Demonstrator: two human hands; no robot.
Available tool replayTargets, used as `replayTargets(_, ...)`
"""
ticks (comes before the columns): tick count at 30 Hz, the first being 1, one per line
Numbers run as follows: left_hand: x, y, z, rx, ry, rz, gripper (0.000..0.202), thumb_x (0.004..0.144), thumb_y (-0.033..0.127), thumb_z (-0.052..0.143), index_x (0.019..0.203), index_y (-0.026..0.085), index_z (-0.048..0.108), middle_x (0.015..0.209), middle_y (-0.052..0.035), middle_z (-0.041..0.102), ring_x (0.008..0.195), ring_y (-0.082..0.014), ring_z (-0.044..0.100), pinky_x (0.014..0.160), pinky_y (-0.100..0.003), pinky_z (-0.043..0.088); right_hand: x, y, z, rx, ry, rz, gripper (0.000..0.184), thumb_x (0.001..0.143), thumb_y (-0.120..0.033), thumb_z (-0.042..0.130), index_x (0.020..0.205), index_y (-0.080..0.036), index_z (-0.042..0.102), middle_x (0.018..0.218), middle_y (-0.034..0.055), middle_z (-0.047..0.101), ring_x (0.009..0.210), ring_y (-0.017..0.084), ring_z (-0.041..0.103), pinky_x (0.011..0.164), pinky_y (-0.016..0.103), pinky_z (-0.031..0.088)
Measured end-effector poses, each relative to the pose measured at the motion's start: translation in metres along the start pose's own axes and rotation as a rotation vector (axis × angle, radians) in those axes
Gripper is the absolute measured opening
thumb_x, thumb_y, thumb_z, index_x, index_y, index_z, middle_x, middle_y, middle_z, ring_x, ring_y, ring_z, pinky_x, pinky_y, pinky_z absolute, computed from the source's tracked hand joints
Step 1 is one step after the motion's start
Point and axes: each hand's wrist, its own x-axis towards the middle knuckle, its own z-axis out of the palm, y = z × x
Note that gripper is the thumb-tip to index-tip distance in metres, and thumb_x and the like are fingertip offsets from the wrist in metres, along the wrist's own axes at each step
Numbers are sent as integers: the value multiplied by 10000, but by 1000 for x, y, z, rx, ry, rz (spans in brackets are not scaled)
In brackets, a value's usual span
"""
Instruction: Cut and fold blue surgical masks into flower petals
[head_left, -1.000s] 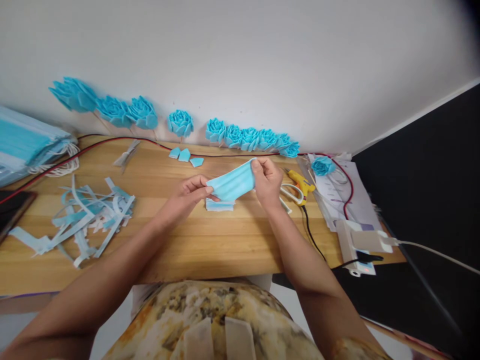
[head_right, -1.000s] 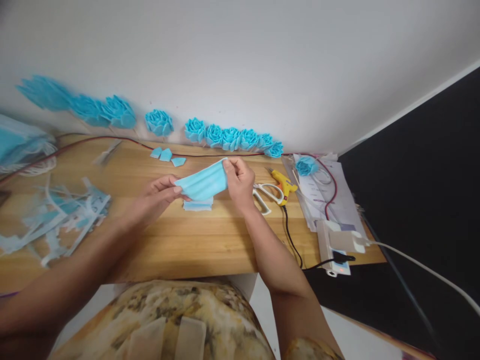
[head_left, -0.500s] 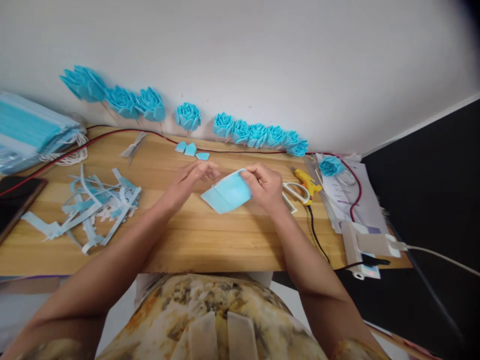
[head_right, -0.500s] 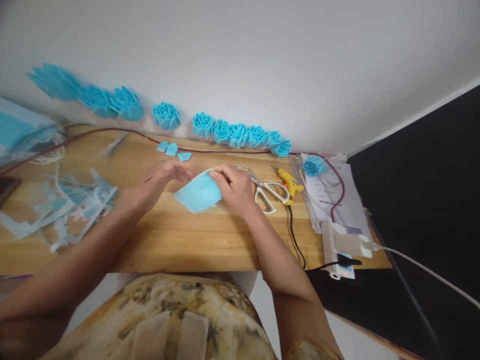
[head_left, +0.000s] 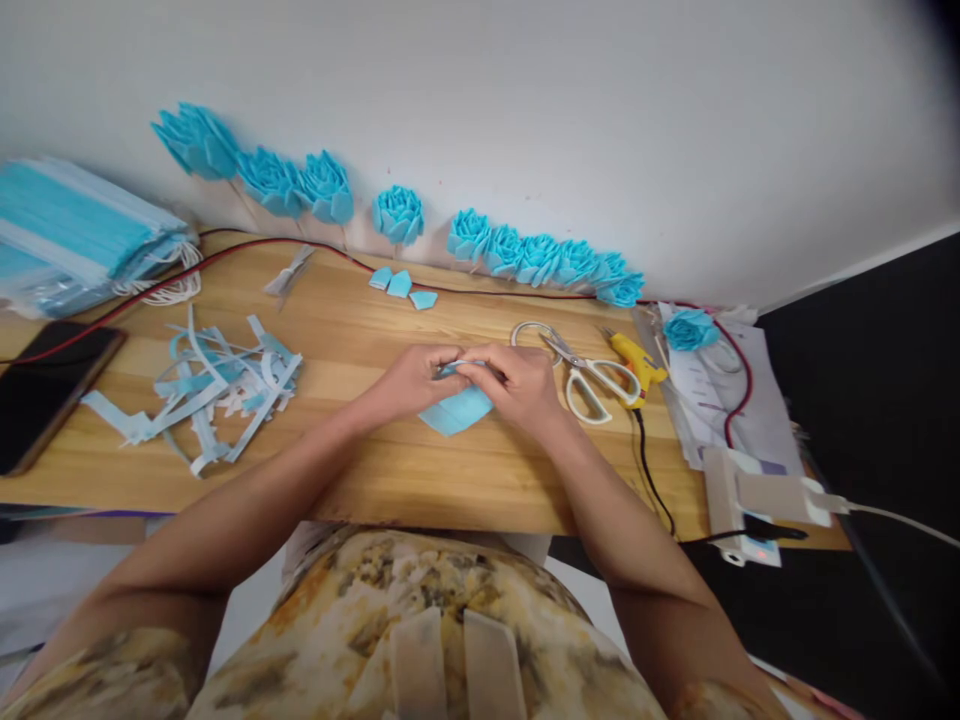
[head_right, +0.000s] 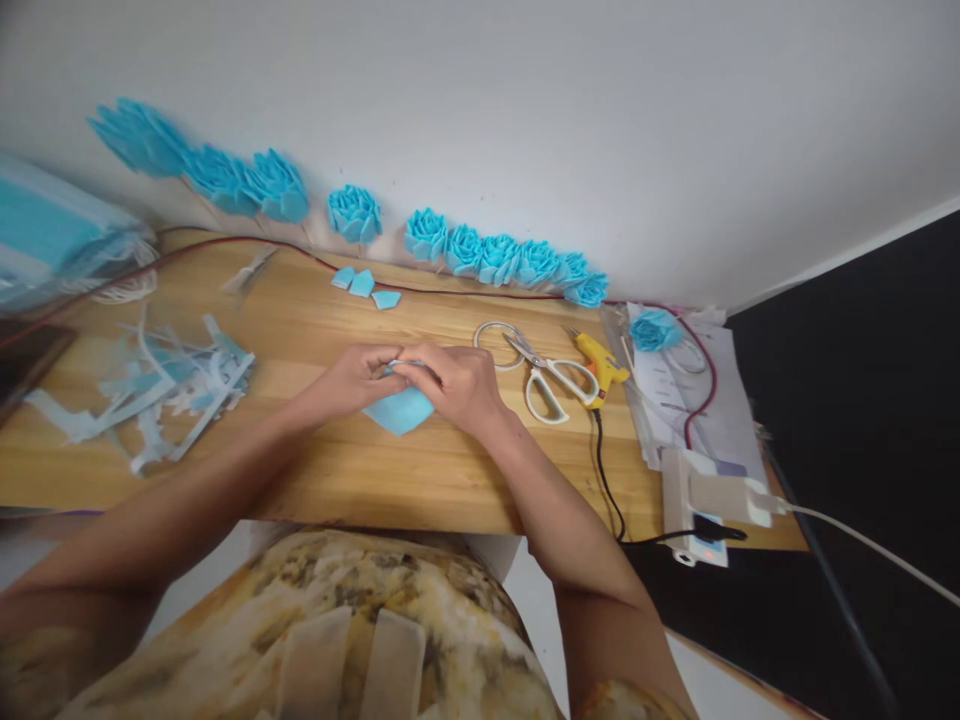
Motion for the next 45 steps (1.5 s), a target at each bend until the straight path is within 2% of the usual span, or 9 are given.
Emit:
replayTargets(4, 0, -1, 0, -52, 0, -45, 240, 794, 410, 650, 796, 175, 697, 732, -6, 659, 677, -148, 554, 624, -249, 434, 1, 2, -4, 48, 26, 82, 200, 924, -403, 627, 857, -248, 735, 655, -24, 704, 534, 116, 580, 557, 253, 428)
replayTargets(7, 0, -1, -1, -66, 11, -91, 258, 781, 432, 672, 740, 177, 693, 680, -6, 645, 631, -149, 552, 582, -249, 419, 4, 13, -12, 135, 129, 208, 188, 897, -395, 650, 827, -233, 716, 583, -44, 607, 497, 100, 491, 512, 241, 384)
replayTargets(11, 0, 1, -4, -79, 40, -125, 289, 792, 432, 688, 664, 173, 687, 630, -15, 649, 603, -146, 572, 579, -248, 441, 8, 33, -25, 249, 300, 387, 254, 846, -464, 675, 807, -213, 682, 573, -46, 529, 500, 97, 422, 474, 233, 338)
replayTargets(16, 0, 4, -5, -99, 55, -161, 265, 769, 412, 716, 654, 174, 698, 668, -40, 709, 639, -151, 616, 620, -250, 487, 12, 45, -33, 282, 401, 423, 267, 811, -473, 686, 791, -208, 661, 588, -42, 507, 524, 98, 420, 478, 229, 339)
replayTargets(22, 0, 5, -5, -13, 48, -154, 279, 751, 420, 706, 632, 178, 636, 633, -15, 654, 620, -142, 558, 591, -245, 422, 11, 46, -36, 287, 358, 402, 223, 818, -422, 685, 786, -201, 672, 586, -47, 514, 523, 93, 439, 491, 224, 360)
replayTargets(29, 0, 9, -5, 164, 4, 1, 258, 773, 382, 682, 627, 186, 598, 643, 12, 635, 623, -135, 527, 612, -250, 362, 11, 49, -45, 258, 290, 402, 210, 833, -401, 665, 778, -197, 669, 581, -49, 515, 523, 95, 441, 515, 234, 378)
replayTargets(33, 1, 0, -5, 172, 27, -22, 281, 779, 400, 672, 618, 186, 588, 626, 10, 610, 618, -138, 515, 611, -253, 362, 10, 49, -43, 241, 259, 391, 204, 831, -394, 665, 766, -201, 661, 577, -49, 517, 523, 96, 434, 507, 231, 363)
replayTargets(39, 1, 0, -6, 48, -85, -59, 286, 791, 456, 684, 877, 185, 709, 827, -20, 695, 760, -179, 600, 686, -264, 444, 8, 44, -38, 269, 215, 355, 201, 850, -397, 668, 781, -208, 667, 567, -53, 519, 501, 89, 420, 482, 223, 334)
replayTargets(45, 0, -1, -7, 73, -28, -87, 326, 848, 449, 606, 687, 175, 682, 661, -5, 645, 632, -146, 554, 590, -248, 393, 9, 42, -36, 280, 217, 346, 180, 844, -379, 687, 785, -209, 678, 573, -51, 530, 500, 87, 423, 475, 223, 322)
